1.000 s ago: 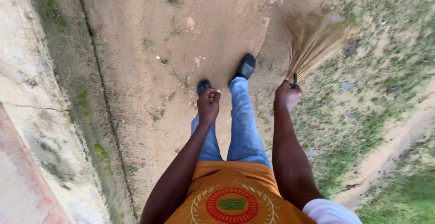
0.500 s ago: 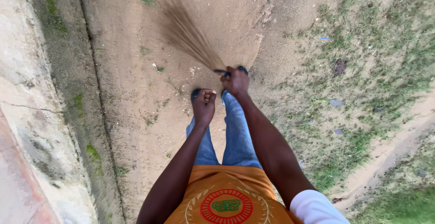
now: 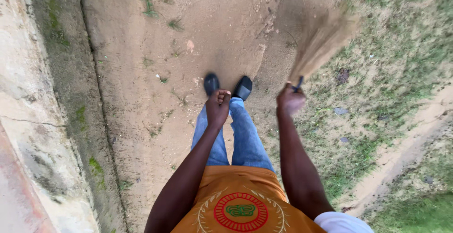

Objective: The person sweeps a dirt path next to a building wall using a bundle of sticks.

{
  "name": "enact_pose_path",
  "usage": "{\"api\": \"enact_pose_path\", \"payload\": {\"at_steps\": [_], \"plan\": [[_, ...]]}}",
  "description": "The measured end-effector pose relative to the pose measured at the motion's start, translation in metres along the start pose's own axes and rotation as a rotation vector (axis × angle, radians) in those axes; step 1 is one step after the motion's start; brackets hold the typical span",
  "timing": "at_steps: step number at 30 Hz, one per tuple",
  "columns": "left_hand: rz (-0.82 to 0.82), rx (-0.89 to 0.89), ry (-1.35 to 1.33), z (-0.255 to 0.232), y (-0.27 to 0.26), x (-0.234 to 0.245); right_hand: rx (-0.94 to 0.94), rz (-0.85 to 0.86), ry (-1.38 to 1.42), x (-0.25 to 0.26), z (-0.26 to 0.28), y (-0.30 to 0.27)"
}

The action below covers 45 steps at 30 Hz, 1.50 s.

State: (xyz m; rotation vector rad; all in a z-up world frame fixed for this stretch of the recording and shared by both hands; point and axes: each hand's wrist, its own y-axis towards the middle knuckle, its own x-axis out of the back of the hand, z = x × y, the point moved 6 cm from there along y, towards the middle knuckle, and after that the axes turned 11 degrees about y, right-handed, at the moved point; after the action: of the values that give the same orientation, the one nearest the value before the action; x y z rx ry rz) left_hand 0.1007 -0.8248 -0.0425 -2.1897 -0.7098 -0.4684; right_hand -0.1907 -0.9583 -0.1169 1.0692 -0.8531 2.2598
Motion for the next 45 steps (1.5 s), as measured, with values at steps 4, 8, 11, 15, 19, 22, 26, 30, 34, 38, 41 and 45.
{"api": "enact_pose_path", "payload": {"at_steps": [4, 8, 11, 15, 19, 22, 26, 30, 34, 38, 41, 45], "plan": [[-0.003, -0.054, -0.040, -0.019, 0.017, 0.005, 0.270, 0.421, 0.311, -0.020, 0.107, -0.093], [-0.004, -0.042, -0.003, -0.030, 0.043, 0.019, 0.285, 0.757, 0.105, -0.077, 0.171, -0.133], [0.005, -0.012, 0.008, -0.035, 0.070, 0.031, 0.523, 0.831, -0.097, -0.139, 0.188, -0.131], [0.006, 0.016, -0.010, -0.048, 0.108, 0.047, 0.406, 0.751, -0.294, -0.194, 0.156, -0.076], [-0.005, -0.022, 0.033, -0.072, 0.143, 0.055, 0.071, 0.266, -0.162, -0.138, 0.107, 0.015], [0.047, -0.057, 0.040, -0.086, 0.162, 0.052, -0.272, 0.004, -0.119, -0.092, 0.097, 0.041], [0.124, -0.031, 0.032, -0.104, 0.181, 0.045, -0.393, -0.192, 0.044, -0.075, 0.137, 0.022], [0.137, -0.065, 0.048, -0.120, 0.195, 0.046, -0.206, 0.208, 0.257, -0.118, 0.201, -0.047], [0.115, -0.101, 0.012, -0.133, 0.208, 0.053, 0.123, 0.674, 0.200, -0.173, 0.274, -0.092], [0.144, -0.042, 0.046, -0.130, 0.223, 0.064, 0.527, 0.694, -0.183, -0.233, 0.304, -0.079], [0.144, -0.013, 0.072, -0.129, 0.229, 0.068, 0.196, 0.622, -0.218, -0.243, 0.265, -0.033], [0.143, -0.021, 0.059, -0.134, 0.232, 0.068, -0.380, 0.219, 0.044, -0.185, 0.201, 0.021]]}}
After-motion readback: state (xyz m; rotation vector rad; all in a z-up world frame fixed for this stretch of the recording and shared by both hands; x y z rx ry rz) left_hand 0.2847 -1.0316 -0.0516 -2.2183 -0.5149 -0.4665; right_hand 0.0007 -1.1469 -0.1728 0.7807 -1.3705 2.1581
